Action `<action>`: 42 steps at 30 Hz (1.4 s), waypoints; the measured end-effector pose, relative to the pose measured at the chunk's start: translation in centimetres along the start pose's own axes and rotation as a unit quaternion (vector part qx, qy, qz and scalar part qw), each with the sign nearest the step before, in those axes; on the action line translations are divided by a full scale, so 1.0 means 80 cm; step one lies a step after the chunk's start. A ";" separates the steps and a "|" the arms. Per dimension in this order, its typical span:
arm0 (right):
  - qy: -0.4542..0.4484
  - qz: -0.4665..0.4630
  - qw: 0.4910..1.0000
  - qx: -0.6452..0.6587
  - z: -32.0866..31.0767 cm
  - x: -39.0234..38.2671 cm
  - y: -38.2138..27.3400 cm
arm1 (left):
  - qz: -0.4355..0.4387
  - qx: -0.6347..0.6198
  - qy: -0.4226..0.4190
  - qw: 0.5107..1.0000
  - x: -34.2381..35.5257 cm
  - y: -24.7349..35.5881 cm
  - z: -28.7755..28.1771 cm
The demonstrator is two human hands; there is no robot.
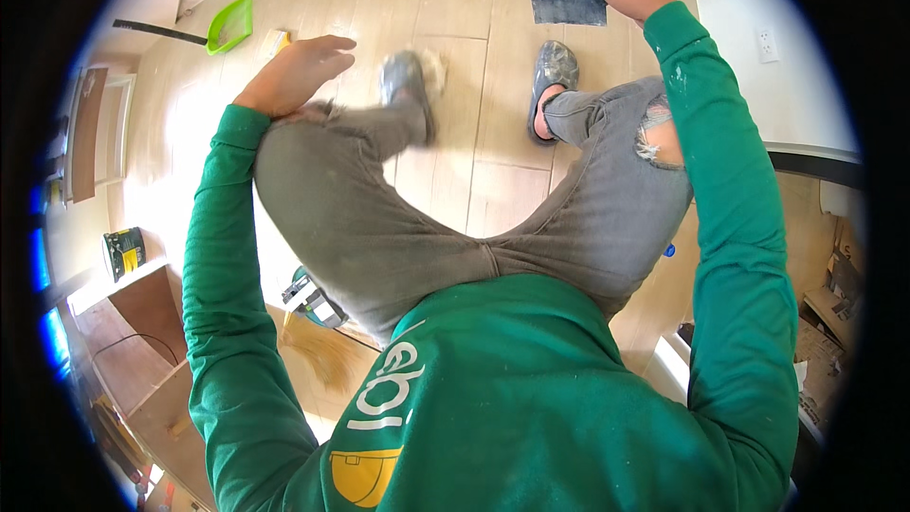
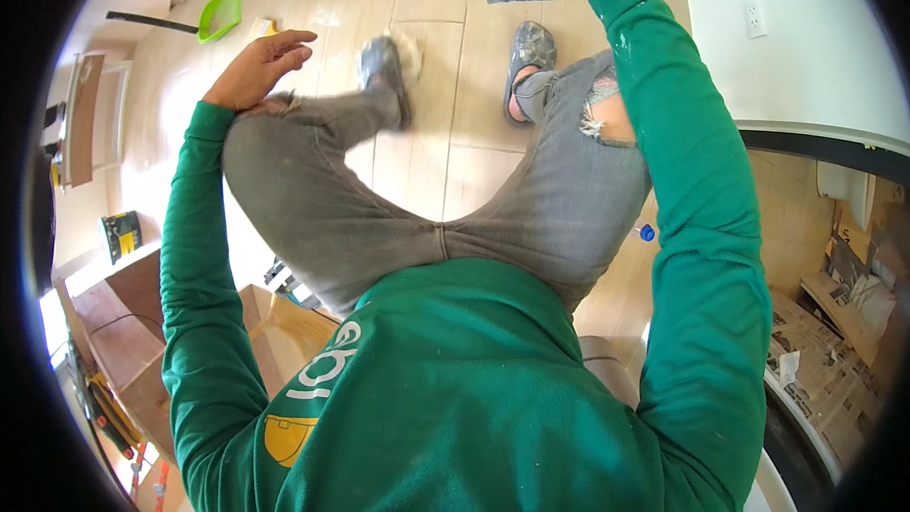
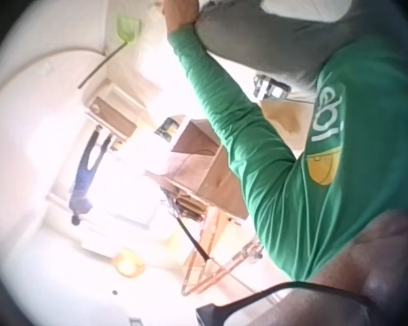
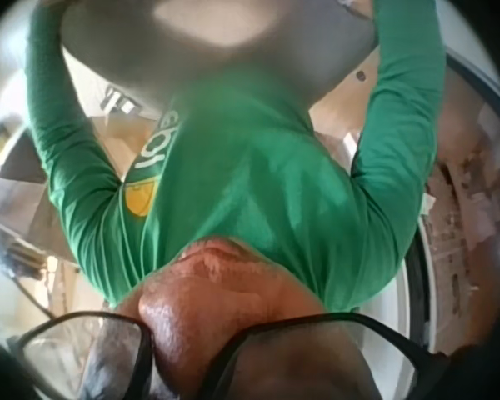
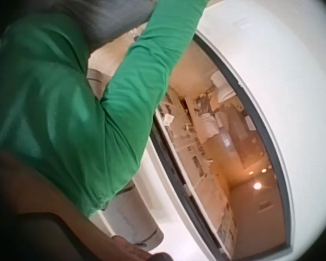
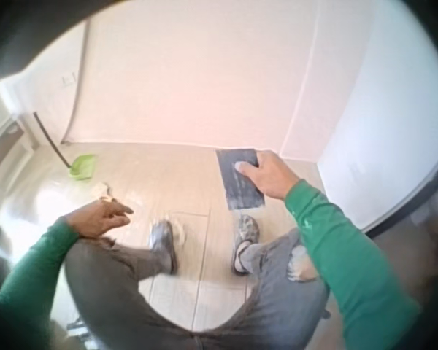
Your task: The person kneels on a tiled floor and applies a grout-like substance into the gaps between tiles using a rubber trowel. They then use a brush to smooth the material and a cloth to wipe the surface, occasionally adding water from a bottle to aid the process.
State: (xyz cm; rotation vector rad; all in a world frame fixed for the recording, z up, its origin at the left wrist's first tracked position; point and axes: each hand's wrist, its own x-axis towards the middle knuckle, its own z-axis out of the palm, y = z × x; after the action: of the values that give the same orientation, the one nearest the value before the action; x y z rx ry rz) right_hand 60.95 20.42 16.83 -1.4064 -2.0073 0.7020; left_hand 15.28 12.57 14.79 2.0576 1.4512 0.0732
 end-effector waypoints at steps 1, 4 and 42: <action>-0.004 0.012 1.000 -0.014 0.000 0.001 -0.002 | -0.013 0.018 0.016 1.000 0.002 0.006 0.001; -0.019 0.028 0.999 -0.041 0.003 0.007 -0.007 | -0.034 -0.032 0.070 0.996 0.004 0.020 -0.006; -0.385 0.143 0.868 -0.279 0.278 -0.014 0.200 | 0.221 0.074 -0.110 0.966 -0.007 0.195 0.103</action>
State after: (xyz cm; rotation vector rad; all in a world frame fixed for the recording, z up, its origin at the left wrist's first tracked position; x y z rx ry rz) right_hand 55.57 22.27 -9.95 -2.0080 -2.8129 0.9687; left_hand 31.20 5.10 16.17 2.3939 0.8695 -0.0844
